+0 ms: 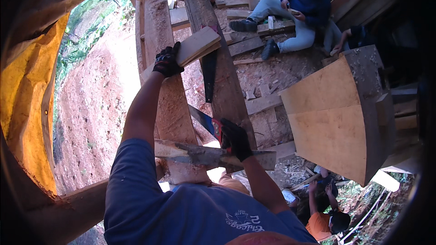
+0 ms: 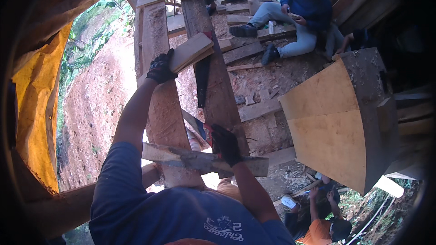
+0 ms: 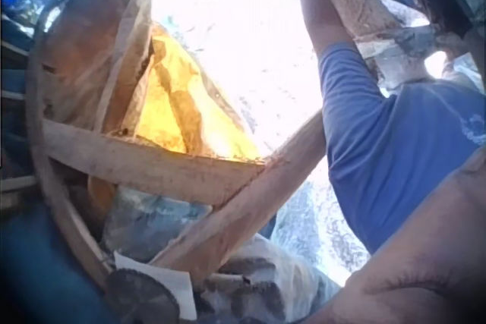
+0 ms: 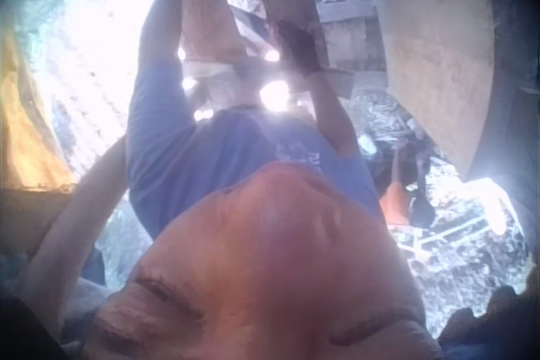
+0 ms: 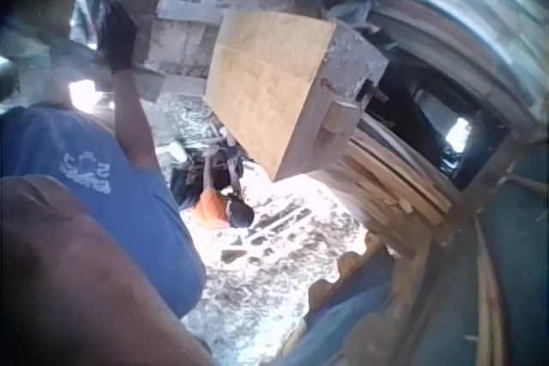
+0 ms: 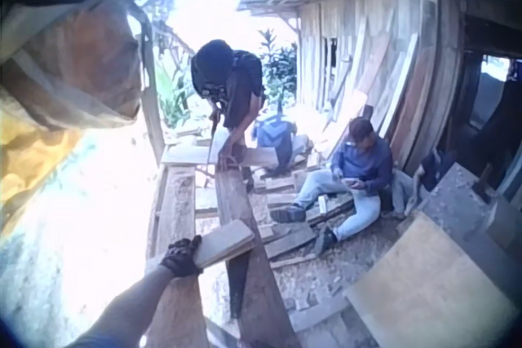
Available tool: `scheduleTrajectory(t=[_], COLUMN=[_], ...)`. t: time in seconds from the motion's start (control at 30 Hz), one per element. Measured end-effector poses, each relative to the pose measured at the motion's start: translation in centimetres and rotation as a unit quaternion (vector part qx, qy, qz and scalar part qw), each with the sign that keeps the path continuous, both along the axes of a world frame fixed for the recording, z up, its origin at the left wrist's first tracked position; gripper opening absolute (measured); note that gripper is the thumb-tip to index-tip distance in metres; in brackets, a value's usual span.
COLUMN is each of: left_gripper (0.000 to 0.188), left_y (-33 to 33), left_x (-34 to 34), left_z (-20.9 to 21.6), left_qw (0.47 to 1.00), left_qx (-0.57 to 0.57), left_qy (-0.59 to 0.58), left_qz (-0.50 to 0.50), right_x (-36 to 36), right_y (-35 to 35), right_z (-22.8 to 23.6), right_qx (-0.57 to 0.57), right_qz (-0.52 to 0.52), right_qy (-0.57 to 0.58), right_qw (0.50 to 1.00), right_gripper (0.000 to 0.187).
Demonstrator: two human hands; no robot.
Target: The person saws through a piece of wood using a hand saw while holding the wood steady with their other hand.
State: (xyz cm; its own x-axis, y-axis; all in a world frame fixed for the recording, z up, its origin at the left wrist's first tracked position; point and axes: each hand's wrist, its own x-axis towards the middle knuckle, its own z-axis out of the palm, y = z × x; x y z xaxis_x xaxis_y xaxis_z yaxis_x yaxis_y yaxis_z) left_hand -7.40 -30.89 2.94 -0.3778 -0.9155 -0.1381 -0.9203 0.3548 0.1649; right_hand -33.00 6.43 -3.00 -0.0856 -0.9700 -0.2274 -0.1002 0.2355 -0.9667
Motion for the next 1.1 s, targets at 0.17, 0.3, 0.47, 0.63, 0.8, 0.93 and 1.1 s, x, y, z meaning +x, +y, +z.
scheduleTrajectory(t=[0.17,0.3,0.47,0.63,0.8,0.93,1.1], left_gripper=[0.125,0.128,0.13,0.12,0.091,0.095,0.108], left_y=[0.9,1.0,2.8,10.6,29.1,37.4,41.0], left_x=[0.8,1.1,-1.0,-4.6,-9.2,-5.3,1.2], left_z=[0.1,-0.2,2.6,0.5,0.5,5.2,-0.4], left_qw=[0.998,0.998,0.997,0.971,0.928,0.955,0.975], left_qx=[-0.006,-0.008,-0.003,-0.164,0.063,0.122,0.017], left_qy=[0.008,0.026,-0.072,0.168,0.317,0.219,0.198], left_qz=[-0.055,-0.059,-0.029,0.036,-0.186,-0.158,-0.104], right_x=[0.3,0.0,0.1,0.5,-2.0,-2.7,-5.9], right_y=[0.4,0.2,0.5,-0.2,-0.3,-0.6,1.5], right_z=[-0.4,-3.1,-2.8,1.3,-0.1,1.3,4.1], right_qx=[0.019,-0.106,-0.034,0.068,-0.103,-0.141,0.0], right_qz=[-0.015,0.019,-0.009,-0.004,0.121,0.186,0.077], right_qy=[-0.065,0.022,-0.016,-0.162,0.091,0.283,-0.139], right_qw=[0.998,0.994,0.999,0.984,0.983,0.93,0.987], right_gripper=[0.041,0.042,0.043,0.041,0.04,0.044,0.044])
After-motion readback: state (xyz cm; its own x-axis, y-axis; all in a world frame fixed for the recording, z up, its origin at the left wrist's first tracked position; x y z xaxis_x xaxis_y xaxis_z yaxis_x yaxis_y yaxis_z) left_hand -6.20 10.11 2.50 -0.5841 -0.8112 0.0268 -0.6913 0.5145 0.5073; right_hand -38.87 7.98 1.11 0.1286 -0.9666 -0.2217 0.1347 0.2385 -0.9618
